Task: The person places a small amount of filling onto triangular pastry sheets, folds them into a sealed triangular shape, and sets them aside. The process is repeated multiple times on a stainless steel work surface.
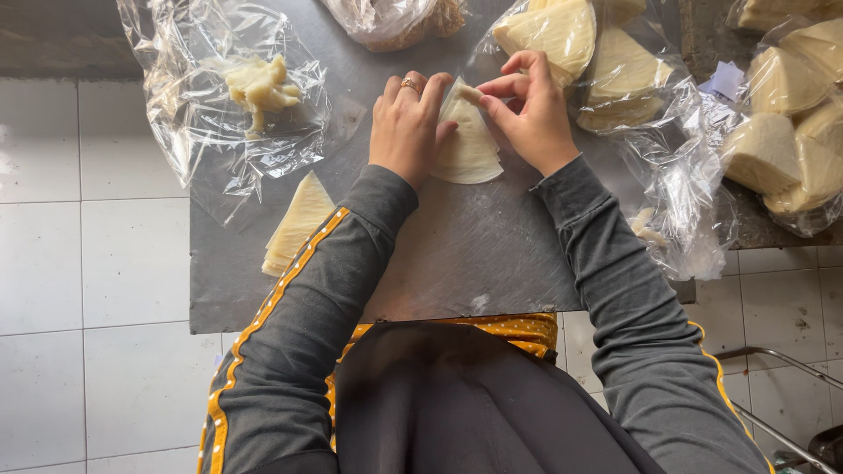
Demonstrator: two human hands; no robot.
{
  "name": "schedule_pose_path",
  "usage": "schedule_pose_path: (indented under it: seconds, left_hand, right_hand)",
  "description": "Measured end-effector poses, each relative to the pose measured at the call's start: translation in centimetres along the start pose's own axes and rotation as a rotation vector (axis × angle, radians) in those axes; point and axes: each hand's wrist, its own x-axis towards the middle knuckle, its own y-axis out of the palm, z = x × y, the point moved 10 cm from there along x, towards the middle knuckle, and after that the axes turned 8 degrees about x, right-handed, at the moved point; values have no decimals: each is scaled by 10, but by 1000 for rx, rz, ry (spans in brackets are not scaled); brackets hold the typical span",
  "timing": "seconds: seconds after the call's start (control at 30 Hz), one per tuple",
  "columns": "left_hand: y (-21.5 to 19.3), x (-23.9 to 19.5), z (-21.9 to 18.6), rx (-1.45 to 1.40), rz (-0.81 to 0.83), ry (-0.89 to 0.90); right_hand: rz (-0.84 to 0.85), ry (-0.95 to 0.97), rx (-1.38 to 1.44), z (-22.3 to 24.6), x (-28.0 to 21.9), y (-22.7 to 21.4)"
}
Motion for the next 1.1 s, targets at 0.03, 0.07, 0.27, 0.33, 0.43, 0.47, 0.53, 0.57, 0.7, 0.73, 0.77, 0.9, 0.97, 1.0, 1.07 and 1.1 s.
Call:
schedule_pose_path:
  seconds: [0.03, 0.07, 0.27, 0.33, 0.43, 0.47, 0.53, 0.57, 0.7, 0.73, 0.77, 0.9, 0.97, 1.0, 1.07, 1.1]
  left_hand:
    - [-1, 0, -1, 3, -2, 2]
    - [-3, 0, -2, 6, -3, 5]
    - [-49, 1, -25, -226, -84, 157]
    - [-75, -4, -45, -324, -111, 254]
    - [-113, -27, -81, -364, -156, 379]
    - [-123, -35, -93, -381, -167, 399]
    - [-139, -48, -112, -418, -193, 423]
    - [-146, -53, -120, -438, -207, 426]
    - [-160, -72, -140, -487, -227, 468]
    - [-161, -76, -144, -500, -216, 476]
    - [-162, -79, -147, -513, -205, 484]
    - [-167, -93, -157, -546, -158, 539]
    - [-169, -99, -162, -538, -148, 573]
    - [-169, -101, -166, -533, -144, 590]
    - [-171, -106, -172, -524, -162, 611]
    - [-173, -109, -175, -519, -172, 621]
  right_hand:
    - [-9, -3, 65, 2, 0, -3]
    - [-18, -5, 130, 4, 0, -6]
    - [-60, -114, 78, 47, -37, -30]
    - [-69, -228, -23, 80, -63, -32]
    - [-74, -310, 25, 122, -106, -34]
    - [-73, -320, 75, 132, -118, -34]
    - [-91, -367, 76, 151, -137, -34]
    - [-100, -391, 77, 159, -144, -35]
    - [-101, -415, 96, 175, -171, -35]
    - [-110, -414, 114, 177, -177, -36]
    - [-118, -413, 131, 179, -182, -37]
    - [-155, -462, 174, 187, -201, -41]
    - [-158, -434, 257, 185, -208, -41]
    - [-183, -390, 311, 181, -212, -43]
    - [-231, -305, 418, 174, -221, -43]
    - [-247, -286, 413, 173, -224, -43]
